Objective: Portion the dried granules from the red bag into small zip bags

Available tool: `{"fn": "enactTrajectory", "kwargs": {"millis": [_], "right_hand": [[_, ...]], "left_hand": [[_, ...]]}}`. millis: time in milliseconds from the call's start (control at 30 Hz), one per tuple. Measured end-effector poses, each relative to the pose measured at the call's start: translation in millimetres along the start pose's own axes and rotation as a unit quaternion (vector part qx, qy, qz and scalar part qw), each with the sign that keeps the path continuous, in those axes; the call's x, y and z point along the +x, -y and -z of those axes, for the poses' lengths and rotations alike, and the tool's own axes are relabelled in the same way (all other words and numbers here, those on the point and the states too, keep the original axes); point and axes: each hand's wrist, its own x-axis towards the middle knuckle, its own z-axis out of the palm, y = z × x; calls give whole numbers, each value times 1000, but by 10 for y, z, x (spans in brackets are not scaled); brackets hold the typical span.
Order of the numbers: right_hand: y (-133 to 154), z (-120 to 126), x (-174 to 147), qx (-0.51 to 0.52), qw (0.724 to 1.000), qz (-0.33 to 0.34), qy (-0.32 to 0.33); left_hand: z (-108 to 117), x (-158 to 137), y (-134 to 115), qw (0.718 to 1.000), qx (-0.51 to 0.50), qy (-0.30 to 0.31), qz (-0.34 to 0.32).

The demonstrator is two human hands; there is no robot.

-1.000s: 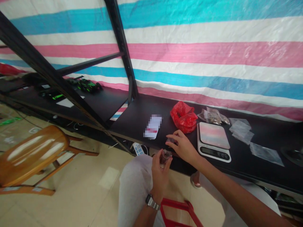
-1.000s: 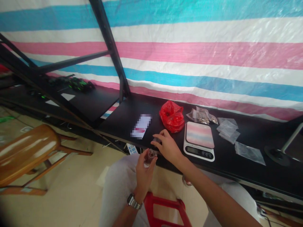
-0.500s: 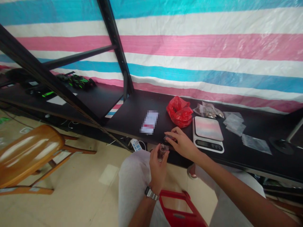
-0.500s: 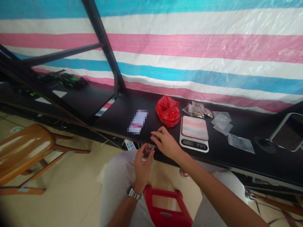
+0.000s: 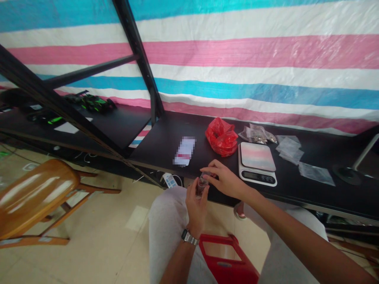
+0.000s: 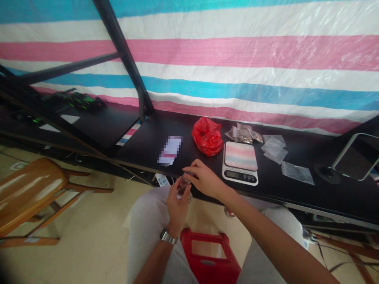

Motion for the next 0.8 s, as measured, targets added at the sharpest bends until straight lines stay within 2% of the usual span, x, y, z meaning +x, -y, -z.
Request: {"fn": "enactTrajectory", "kwargs": {"millis": [100, 267, 400, 467, 600, 700, 800], "right_hand": [[-2, 31, 2, 14, 1000, -16, -16], [34, 175, -46, 19, 996, -25, -84], [64, 492, -253, 48, 982, -40, -179], [25, 704, -413, 63, 970, -63, -225], [-156, 1116, -756, 61, 936, -135, -319], [-342, 1349, -942, 44, 910, -189, -368], [-574, 1541, -1003, 21, 892, -227, -390]], "left_hand": [[-17, 4, 9, 1000, -16, -3, 14], [32, -10, -56, 998, -49, -13, 21], [97, 90, -208, 998, -59, -32, -1], [65, 213, -352, 997, -65, -13, -34], [-227, 540, -765, 986, -108, 47, -121], [-589, 799, -1052, 971, -133, 103, -168], [-953, 1047, -1211, 956, -149, 141, -208]]}}
